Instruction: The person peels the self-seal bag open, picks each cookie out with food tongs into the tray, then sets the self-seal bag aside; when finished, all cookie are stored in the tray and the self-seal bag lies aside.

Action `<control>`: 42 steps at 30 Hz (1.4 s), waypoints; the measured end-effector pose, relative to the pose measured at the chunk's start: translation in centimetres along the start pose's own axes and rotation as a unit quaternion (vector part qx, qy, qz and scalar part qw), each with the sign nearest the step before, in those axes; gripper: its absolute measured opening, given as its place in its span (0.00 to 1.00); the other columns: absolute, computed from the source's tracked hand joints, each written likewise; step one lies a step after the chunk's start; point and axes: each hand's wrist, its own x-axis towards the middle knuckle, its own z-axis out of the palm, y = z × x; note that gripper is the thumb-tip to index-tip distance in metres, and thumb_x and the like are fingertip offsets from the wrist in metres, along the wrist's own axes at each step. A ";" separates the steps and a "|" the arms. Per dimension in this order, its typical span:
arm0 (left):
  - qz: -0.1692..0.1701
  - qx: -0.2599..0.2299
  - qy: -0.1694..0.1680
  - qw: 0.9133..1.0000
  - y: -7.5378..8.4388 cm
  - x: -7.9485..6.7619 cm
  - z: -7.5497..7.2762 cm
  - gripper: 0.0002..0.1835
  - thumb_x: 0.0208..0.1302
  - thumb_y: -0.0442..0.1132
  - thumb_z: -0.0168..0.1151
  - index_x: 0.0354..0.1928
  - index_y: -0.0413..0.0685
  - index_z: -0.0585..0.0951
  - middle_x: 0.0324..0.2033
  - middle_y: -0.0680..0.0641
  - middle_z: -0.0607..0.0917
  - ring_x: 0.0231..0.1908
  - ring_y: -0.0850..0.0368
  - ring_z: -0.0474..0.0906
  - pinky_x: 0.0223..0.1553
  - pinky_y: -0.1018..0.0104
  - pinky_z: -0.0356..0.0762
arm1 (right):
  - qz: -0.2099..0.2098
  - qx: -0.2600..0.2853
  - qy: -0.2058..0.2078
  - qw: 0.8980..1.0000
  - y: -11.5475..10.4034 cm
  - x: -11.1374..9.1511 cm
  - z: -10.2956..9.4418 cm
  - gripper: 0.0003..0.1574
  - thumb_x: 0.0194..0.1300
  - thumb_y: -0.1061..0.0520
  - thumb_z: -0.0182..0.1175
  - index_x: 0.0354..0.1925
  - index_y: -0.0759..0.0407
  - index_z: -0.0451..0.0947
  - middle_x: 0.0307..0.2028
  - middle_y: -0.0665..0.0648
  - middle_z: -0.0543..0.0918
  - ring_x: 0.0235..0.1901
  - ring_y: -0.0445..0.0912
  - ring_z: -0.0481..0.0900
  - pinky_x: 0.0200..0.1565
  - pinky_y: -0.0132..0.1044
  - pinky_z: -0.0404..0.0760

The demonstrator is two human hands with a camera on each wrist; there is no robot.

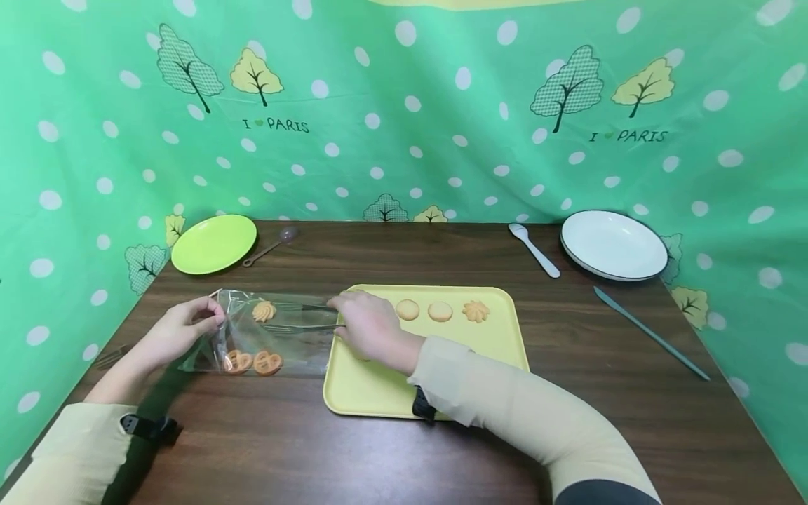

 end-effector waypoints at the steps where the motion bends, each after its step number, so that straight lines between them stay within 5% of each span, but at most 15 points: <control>1: -0.001 0.001 0.001 1.000 -0.1 -0.1 0.0 0.07 0.69 0.41 0.55 0.41 0.44 0.75 0.37 0.44 0.78 0.39 0.50 0.71 0.37 0.63 0.70 | -0.003 -0.002 0.000 1.000 -0.3 0.3 0.1 0.29 0.56 0.49 0.68 0.57 0.47 0.75 0.54 0.48 0.80 0.55 0.45 0.76 0.40 0.44 0.80; 27: 0.010 0.006 0.010 1.000 -0.2 -0.1 0.0 0.06 0.69 0.39 0.54 0.40 0.43 0.75 0.37 0.44 0.78 0.38 0.51 0.71 0.37 0.65 0.69 | 0.020 -0.040 -0.007 0.999 -3.2 3.1 1.9 0.29 0.57 0.47 0.67 0.57 0.46 0.75 0.52 0.47 0.81 0.50 0.44 0.79 0.41 0.40 0.79; 42: 0.015 0.008 0.006 1.000 0.2 0.3 0.0 0.06 0.69 0.40 0.55 0.40 0.44 0.75 0.38 0.44 0.79 0.40 0.50 0.72 0.39 0.62 0.69 | 0.001 0.025 0.015 1.000 -1.0 -1.8 -0.5 0.26 0.56 0.50 0.69 0.54 0.50 0.77 0.51 0.49 0.82 0.52 0.46 0.78 0.45 0.43 0.78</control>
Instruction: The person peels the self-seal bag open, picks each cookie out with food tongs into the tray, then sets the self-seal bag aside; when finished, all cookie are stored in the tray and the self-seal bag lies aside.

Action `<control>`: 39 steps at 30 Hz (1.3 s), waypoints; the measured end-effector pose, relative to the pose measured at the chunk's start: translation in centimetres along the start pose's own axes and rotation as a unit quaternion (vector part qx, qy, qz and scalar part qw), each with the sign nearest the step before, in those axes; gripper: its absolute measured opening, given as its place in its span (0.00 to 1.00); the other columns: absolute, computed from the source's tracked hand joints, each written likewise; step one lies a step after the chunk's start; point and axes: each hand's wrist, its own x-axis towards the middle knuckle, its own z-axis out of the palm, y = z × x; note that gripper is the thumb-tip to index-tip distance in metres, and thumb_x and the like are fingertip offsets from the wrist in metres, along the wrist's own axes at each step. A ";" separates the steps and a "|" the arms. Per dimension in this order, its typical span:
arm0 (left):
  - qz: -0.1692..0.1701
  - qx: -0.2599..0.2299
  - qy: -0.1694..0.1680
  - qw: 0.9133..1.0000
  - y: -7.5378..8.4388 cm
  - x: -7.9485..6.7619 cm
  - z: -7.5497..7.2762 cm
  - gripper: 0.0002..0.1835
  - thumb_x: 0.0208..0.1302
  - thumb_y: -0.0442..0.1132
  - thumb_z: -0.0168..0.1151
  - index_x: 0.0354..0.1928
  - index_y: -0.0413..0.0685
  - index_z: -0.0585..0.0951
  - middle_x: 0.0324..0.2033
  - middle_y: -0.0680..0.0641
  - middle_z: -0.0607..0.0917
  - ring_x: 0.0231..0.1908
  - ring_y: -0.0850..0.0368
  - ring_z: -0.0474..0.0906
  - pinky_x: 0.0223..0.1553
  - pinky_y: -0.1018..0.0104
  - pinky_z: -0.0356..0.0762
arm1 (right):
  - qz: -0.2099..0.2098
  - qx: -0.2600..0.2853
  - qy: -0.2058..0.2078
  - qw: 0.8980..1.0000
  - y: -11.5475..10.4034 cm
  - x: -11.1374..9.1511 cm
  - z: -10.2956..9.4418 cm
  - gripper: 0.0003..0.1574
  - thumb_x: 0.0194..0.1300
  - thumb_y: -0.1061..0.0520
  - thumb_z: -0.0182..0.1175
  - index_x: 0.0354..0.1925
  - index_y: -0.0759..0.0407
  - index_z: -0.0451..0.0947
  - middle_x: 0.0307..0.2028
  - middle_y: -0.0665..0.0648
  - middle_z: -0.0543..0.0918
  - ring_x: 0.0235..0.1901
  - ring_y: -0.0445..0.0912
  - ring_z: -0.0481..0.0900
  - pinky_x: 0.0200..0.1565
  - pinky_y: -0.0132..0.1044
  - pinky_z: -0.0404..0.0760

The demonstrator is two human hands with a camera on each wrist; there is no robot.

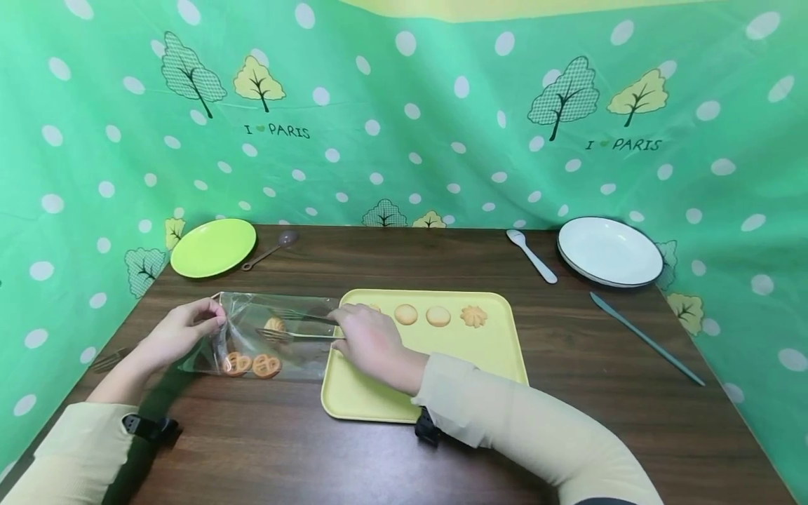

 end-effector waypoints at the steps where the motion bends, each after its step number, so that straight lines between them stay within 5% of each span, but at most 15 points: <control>1: -0.001 -0.001 -0.001 1.000 0.0 0.0 0.0 0.07 0.69 0.40 0.55 0.40 0.43 0.75 0.38 0.44 0.79 0.40 0.50 0.72 0.39 0.62 0.69 | 0.000 0.004 0.004 1.000 0.2 -0.4 -0.2 0.26 0.55 0.51 0.69 0.54 0.50 0.77 0.51 0.49 0.82 0.52 0.46 0.78 0.44 0.43 0.78; 11: -0.007 -0.004 -0.005 1.000 -0.1 0.0 0.0 0.08 0.70 0.42 0.54 0.41 0.44 0.75 0.38 0.44 0.78 0.39 0.50 0.71 0.38 0.62 0.68 | 0.016 0.000 0.019 1.000 1.7 -2.5 -0.6 0.24 0.54 0.55 0.69 0.51 0.50 0.79 0.51 0.49 0.82 0.52 0.45 0.79 0.46 0.44 0.78; 22: -0.001 -0.009 -0.002 1.000 -0.2 0.2 0.1 0.07 0.69 0.41 0.55 0.40 0.44 0.75 0.37 0.44 0.78 0.39 0.50 0.71 0.37 0.64 0.69 | -0.014 -0.047 0.037 0.998 2.2 -1.9 -0.6 0.22 0.55 0.56 0.67 0.50 0.51 0.79 0.48 0.49 0.83 0.47 0.46 0.80 0.43 0.43 0.78; 31: -0.005 -0.013 -0.004 1.000 -0.2 0.2 0.0 0.09 0.69 0.42 0.54 0.40 0.44 0.75 0.38 0.44 0.78 0.39 0.50 0.71 0.38 0.63 0.69 | 0.023 0.030 0.004 0.999 2.7 -1.6 -0.5 0.21 0.55 0.54 0.68 0.49 0.49 0.81 0.49 0.48 0.83 0.49 0.45 0.81 0.48 0.45 0.75; 39: -0.012 -0.016 -0.009 1.000 -0.1 0.1 0.0 0.09 0.70 0.43 0.54 0.41 0.44 0.75 0.38 0.44 0.78 0.39 0.50 0.71 0.38 0.62 0.69 | 0.009 -0.011 0.014 1.000 3.1 -1.4 -0.8 0.26 0.56 0.55 0.68 0.54 0.53 0.77 0.51 0.52 0.82 0.50 0.49 0.79 0.47 0.45 0.77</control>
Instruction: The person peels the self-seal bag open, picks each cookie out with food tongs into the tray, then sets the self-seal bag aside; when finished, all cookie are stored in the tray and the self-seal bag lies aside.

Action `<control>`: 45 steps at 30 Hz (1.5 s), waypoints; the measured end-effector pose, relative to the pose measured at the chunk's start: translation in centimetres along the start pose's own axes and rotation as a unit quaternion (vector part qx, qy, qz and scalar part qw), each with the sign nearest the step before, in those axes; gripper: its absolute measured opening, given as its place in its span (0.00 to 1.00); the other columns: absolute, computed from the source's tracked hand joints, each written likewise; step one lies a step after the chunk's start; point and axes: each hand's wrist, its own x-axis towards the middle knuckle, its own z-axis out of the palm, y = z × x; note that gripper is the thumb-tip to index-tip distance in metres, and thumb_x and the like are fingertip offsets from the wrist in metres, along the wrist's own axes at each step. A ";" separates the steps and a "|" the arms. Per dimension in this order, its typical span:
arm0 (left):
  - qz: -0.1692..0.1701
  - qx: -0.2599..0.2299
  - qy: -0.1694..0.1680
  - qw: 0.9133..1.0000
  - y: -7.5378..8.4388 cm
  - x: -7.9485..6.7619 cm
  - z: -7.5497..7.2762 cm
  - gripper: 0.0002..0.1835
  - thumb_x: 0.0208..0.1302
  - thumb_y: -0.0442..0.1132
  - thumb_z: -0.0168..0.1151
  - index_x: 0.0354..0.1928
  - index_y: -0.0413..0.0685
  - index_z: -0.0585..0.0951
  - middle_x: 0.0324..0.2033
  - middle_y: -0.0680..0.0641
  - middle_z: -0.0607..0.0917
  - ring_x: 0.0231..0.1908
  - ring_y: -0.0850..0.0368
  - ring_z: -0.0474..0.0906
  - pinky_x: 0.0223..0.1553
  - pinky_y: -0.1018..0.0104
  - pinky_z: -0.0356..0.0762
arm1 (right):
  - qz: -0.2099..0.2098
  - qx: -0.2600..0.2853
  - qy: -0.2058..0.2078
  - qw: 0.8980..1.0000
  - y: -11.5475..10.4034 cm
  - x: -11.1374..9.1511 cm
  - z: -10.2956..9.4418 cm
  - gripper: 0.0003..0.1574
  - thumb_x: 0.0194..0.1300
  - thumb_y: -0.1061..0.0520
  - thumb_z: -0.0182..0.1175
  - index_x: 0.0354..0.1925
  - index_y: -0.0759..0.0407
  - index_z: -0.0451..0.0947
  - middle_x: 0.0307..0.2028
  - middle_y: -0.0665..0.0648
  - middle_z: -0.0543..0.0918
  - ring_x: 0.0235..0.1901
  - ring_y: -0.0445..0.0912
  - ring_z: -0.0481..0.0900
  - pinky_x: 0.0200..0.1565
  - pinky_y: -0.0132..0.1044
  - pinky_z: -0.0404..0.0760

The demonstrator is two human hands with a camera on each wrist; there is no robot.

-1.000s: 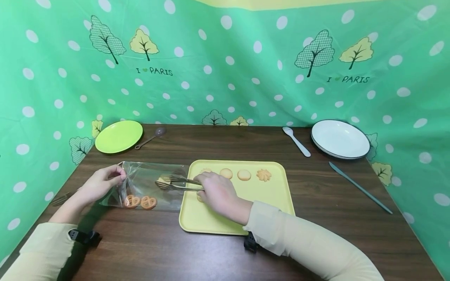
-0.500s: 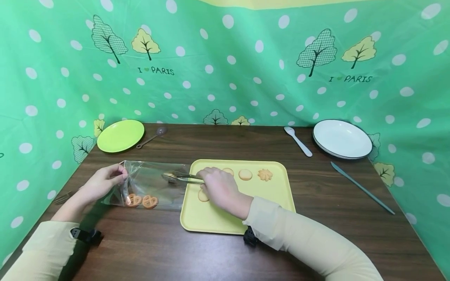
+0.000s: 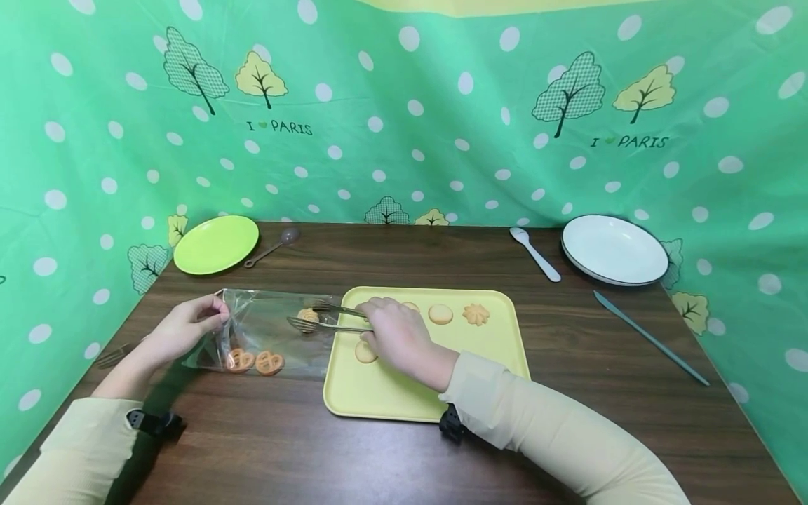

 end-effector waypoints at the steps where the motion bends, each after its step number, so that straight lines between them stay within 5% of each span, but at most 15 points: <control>1: -0.001 0.000 0.000 1.000 0.0 0.0 0.0 0.09 0.70 0.43 0.54 0.41 0.44 0.75 0.38 0.44 0.78 0.39 0.50 0.71 0.38 0.62 0.69 | -0.003 -0.005 0.001 1.000 0.0 0.0 0.0 0.26 0.55 0.55 0.68 0.54 0.53 0.77 0.50 0.52 0.82 0.50 0.49 0.79 0.46 0.45 0.78; 24: 0.007 0.007 0.005 1.000 -0.1 -0.2 -0.1 0.08 0.70 0.42 0.54 0.41 0.44 0.75 0.38 0.44 0.78 0.38 0.51 0.71 0.37 0.63 0.69 | -0.027 0.002 -0.001 1.000 0.6 -0.8 -0.8 0.26 0.56 0.54 0.68 0.54 0.51 0.77 0.53 0.52 0.81 0.54 0.49 0.77 0.50 0.47 0.77; 36: 0.004 0.004 0.002 1.000 -0.1 -0.1 0.1 0.08 0.70 0.43 0.54 0.41 0.46 0.75 0.37 0.45 0.78 0.37 0.52 0.71 0.36 0.63 0.69 | 0.005 0.010 0.064 0.998 5.0 -8.8 -4.3 0.28 0.52 0.53 0.72 0.53 0.50 0.78 0.50 0.53 0.82 0.51 0.50 0.79 0.47 0.50 0.78; 45: -0.004 0.005 0.001 1.000 0.2 -0.3 0.0 0.10 0.70 0.44 0.54 0.42 0.44 0.75 0.38 0.44 0.78 0.38 0.51 0.70 0.37 0.62 0.68 | 0.034 -0.023 0.075 0.996 7.9 -13.5 -4.6 0.27 0.49 0.53 0.73 0.50 0.50 0.79 0.45 0.48 0.84 0.46 0.46 0.81 0.39 0.46 0.79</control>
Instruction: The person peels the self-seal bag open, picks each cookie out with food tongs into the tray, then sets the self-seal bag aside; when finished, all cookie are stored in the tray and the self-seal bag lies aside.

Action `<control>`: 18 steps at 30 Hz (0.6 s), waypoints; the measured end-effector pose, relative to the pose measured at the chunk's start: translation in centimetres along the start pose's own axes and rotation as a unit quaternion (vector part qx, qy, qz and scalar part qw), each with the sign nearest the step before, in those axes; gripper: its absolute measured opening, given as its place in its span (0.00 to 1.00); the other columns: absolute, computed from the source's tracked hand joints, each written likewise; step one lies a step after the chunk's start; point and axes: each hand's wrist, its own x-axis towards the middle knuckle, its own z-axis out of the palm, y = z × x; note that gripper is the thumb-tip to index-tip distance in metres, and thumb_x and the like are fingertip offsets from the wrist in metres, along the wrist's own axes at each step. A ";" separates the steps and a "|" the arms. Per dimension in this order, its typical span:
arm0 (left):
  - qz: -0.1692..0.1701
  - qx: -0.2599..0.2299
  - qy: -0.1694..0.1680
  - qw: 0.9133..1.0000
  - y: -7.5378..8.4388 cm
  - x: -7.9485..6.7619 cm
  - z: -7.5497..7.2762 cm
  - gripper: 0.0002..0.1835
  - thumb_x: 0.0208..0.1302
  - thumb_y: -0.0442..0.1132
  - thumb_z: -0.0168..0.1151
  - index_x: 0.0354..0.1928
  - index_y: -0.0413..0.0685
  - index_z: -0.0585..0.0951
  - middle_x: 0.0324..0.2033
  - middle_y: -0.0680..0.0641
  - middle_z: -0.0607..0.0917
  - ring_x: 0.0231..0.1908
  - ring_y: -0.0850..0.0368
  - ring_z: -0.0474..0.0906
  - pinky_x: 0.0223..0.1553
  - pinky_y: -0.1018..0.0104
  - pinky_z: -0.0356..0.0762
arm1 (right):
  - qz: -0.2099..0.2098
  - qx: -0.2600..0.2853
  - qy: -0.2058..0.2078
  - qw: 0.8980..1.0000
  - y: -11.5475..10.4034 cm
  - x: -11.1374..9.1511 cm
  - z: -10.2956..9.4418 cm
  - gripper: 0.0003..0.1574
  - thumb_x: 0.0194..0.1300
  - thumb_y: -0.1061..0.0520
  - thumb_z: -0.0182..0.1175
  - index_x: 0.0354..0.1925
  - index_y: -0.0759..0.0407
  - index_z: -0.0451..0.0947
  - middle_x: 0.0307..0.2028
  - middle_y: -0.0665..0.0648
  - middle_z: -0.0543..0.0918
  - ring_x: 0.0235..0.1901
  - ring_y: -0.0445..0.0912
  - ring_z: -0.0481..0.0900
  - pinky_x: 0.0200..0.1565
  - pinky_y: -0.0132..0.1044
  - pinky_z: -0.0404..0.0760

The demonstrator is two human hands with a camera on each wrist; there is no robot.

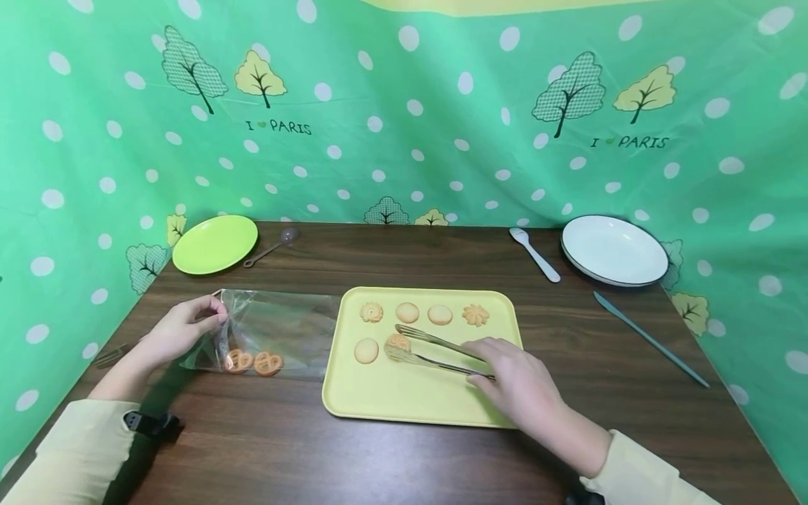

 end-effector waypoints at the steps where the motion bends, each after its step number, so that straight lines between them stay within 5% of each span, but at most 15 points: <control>1: -0.002 0.000 0.000 1.000 0.0 0.0 0.0 0.10 0.70 0.44 0.54 0.42 0.44 0.75 0.38 0.44 0.78 0.38 0.50 0.70 0.37 0.62 0.68 | 0.002 -0.002 0.000 1.000 0.2 -0.2 0.0 0.27 0.49 0.53 0.73 0.50 0.50 0.79 0.44 0.48 0.83 0.46 0.46 0.81 0.39 0.46 0.79; 10: 0.002 -0.009 -0.002 1.000 -0.7 0.2 0.2 0.08 0.70 0.43 0.54 0.41 0.46 0.75 0.37 0.45 0.78 0.38 0.50 0.71 0.37 0.62 0.69 | 0.018 0.005 -0.007 1.000 0.5 0.0 -0.1 0.31 0.48 0.53 0.74 0.52 0.53 0.78 0.46 0.51 0.83 0.47 0.49 0.81 0.39 0.48 0.79; 18: -0.006 -0.010 -0.005 1.000 -0.7 0.1 0.0 0.09 0.70 0.44 0.53 0.42 0.46 0.74 0.38 0.44 0.77 0.39 0.50 0.70 0.37 0.62 0.69 | -0.005 0.039 -0.016 0.999 -3.2 3.8 1.0 0.25 0.50 0.54 0.73 0.49 0.51 0.80 0.45 0.51 0.84 0.48 0.48 0.81 0.46 0.47 0.78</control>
